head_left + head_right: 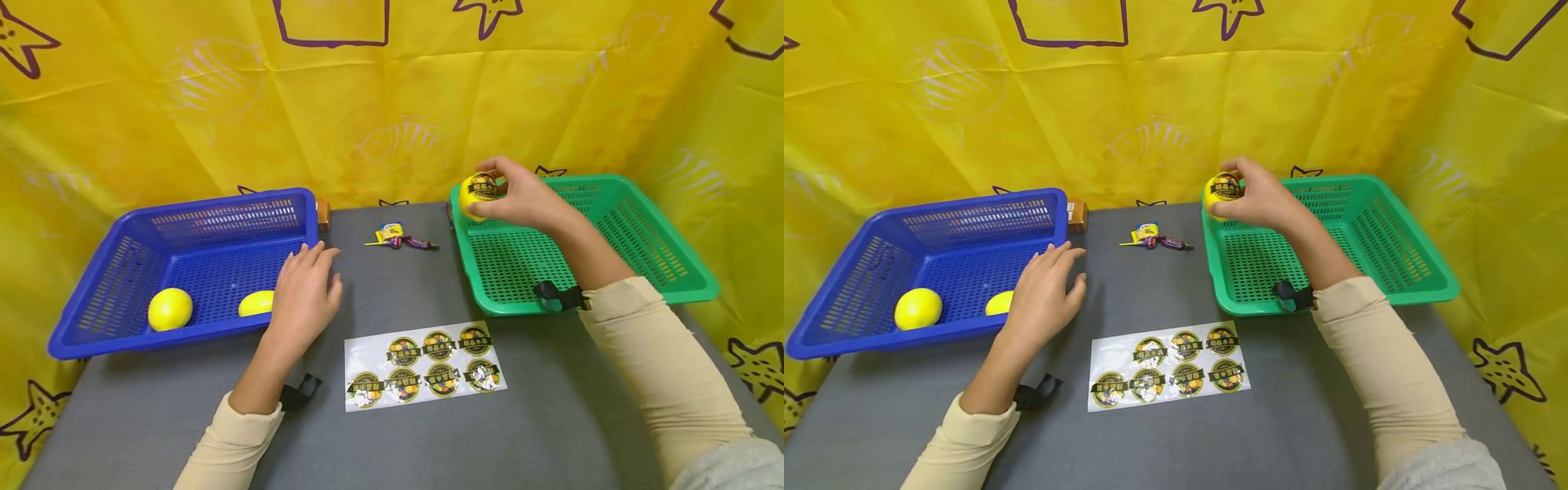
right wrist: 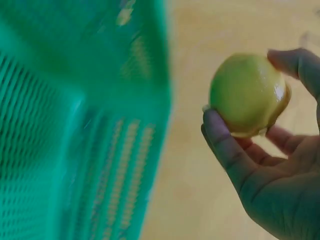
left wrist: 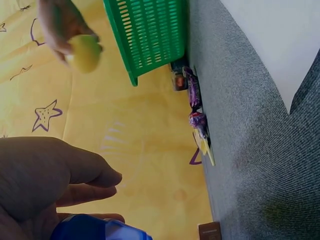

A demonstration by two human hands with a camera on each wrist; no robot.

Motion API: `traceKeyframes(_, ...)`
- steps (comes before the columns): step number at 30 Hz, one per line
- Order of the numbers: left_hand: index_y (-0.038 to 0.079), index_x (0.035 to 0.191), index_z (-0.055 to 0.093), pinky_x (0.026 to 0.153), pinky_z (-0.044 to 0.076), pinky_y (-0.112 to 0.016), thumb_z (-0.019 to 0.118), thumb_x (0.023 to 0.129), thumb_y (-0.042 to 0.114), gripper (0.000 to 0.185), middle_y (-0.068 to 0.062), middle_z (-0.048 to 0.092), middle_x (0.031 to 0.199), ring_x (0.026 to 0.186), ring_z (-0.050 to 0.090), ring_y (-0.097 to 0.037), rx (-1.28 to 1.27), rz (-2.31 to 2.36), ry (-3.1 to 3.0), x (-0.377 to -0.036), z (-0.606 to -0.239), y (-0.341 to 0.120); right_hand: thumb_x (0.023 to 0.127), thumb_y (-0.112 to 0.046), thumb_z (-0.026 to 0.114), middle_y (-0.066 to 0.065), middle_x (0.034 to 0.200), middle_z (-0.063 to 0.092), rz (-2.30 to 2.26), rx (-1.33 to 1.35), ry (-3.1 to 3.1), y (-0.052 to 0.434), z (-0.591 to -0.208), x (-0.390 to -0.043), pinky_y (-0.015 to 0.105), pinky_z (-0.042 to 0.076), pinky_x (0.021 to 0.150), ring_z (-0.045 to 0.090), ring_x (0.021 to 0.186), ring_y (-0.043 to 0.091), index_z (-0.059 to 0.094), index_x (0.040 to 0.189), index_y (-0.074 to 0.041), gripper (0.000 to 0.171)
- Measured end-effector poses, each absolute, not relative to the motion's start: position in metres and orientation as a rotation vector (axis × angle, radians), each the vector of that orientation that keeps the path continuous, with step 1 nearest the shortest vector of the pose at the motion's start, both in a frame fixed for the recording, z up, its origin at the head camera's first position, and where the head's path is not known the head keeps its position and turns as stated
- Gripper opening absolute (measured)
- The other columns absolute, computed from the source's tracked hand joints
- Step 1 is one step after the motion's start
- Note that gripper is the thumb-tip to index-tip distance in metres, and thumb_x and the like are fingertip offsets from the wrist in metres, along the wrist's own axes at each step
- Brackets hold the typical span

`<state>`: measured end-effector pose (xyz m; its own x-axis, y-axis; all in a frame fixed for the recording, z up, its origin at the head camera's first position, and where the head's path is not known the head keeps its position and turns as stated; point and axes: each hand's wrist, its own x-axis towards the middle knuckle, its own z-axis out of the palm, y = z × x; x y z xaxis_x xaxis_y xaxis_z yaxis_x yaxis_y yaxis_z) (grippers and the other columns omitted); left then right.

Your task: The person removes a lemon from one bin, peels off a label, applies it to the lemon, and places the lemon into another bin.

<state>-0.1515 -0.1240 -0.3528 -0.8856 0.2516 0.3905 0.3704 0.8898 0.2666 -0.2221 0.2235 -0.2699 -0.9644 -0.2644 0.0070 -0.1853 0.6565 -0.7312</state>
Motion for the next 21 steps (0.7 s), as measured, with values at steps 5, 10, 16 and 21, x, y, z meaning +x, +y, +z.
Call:
traceKeyframes(5, 0.0, 0.126, 0.066, 0.112, 0.028, -0.06, 0.064, 0.092, 0.01, 0.036, -0.026, 0.054, 0.14, 0.132, 0.044, -0.05, -0.455, -0.461, -2.722, -0.152, -0.354, -0.122, 0.086, -0.014, 0.075, 0.025, 0.126, 0.051, -0.915, -0.479, 2.737, 0.245, -0.296, -0.257, 0.046, 0.045, 0.083, 0.053, 0.1, 0.036, 0.047, 0.131, 0.006, 0.056)
traceKeyframes(10, 0.002, 0.123, 0.069, 0.113, 0.026, -0.061, 0.064, 0.092, 0.012, 0.033, -0.025, 0.052, 0.142, 0.134, 0.042, -0.049, -0.454, -0.446, -2.746, -0.151, -0.354, -0.123, 0.086, -0.012, 0.073, 0.026, 0.116, 0.053, -0.658, -0.541, 2.69, 0.245, -0.327, -0.277, 0.051, 0.044, 0.081, 0.05, 0.096, 0.036, 0.047, 0.129, 0.007, 0.054)
traceKeyframes(16, 0.003, 0.119, 0.071, 0.113, 0.026, -0.062, 0.066, 0.093, 0.016, 0.03, -0.025, 0.052, 0.142, 0.135, 0.041, -0.05, -0.443, -0.438, -2.744, -0.151, -0.356, -0.122, 0.086, -0.013, 0.075, 0.03, 0.126, 0.049, -0.53, -0.509, 2.691, 0.237, -0.342, -0.282, 0.054, 0.044, 0.088, 0.049, 0.107, 0.041, 0.046, 0.131, 0.008, 0.058)
traceKeyframes(21, 0.003, 0.117, 0.072, 0.113, 0.025, -0.061, 0.067, 0.094, 0.02, 0.029, -0.025, 0.051, 0.143, 0.135, 0.04, -0.05, -0.449, -0.426, -2.746, -0.151, -0.356, -0.12, 0.086, -0.017, 0.078, 0.029, 0.127, 0.052, -0.484, -0.428, 2.715, 0.237, -0.342, -0.281, 0.056, 0.045, 0.089, 0.051, 0.112, 0.044, 0.046, 0.133, 0.005, 0.061)
